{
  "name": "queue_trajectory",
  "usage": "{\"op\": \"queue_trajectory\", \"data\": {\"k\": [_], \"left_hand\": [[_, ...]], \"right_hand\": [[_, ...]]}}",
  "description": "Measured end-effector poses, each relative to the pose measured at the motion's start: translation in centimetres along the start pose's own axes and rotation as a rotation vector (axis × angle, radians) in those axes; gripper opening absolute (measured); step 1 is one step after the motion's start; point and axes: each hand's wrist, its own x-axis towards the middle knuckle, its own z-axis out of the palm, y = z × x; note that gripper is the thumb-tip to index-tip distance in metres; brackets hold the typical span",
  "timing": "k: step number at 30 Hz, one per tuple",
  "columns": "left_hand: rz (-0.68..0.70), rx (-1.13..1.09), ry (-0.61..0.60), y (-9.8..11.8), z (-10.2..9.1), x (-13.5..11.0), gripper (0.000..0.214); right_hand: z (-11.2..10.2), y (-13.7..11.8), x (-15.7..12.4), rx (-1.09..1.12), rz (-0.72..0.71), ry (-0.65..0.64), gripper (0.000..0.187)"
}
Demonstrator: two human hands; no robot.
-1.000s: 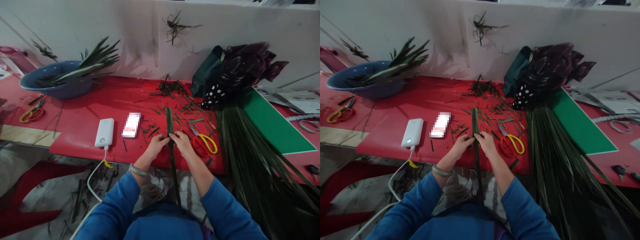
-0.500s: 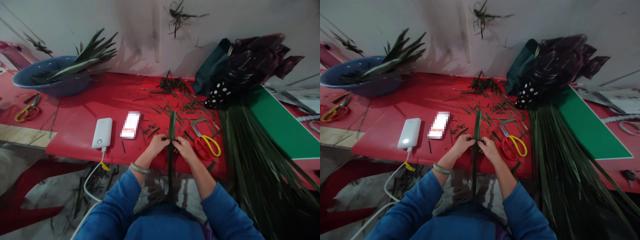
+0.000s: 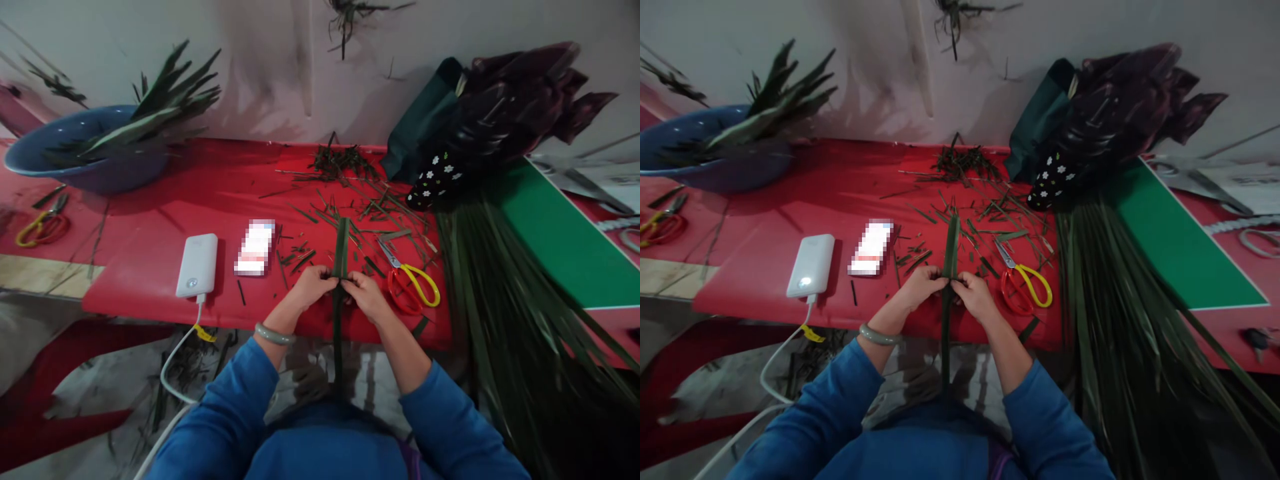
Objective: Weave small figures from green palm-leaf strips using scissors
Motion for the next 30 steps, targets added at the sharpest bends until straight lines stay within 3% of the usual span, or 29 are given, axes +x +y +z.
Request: {"op": "queue_trajectory", "data": {"k": [11,20,24,30], "left_hand": [[0.002,0.034,-0.027,-0.64,0.07,0.35,0.011],[0.102,0.22,0.051,-0.54,0.27,0.27,0.006],[0.077,0.111,0.019,-0.3,0.25,0.08,0.009],[0.033,-0.037,0.072,0.09,0.46,0.02,0.009]], "right_hand": [[0.2,0.53,-0.14,-0.081,-0.067,0.034,0.016],[0.34,0.72,-0.2,-0.188,-0.119,0.101,0.012],[0.5,0.37,-0.24,-0.153,-0.087,0.083,0.013],[0.69,0.11,-0.24,-0.228,-0.089,0.021,0.009]]}}
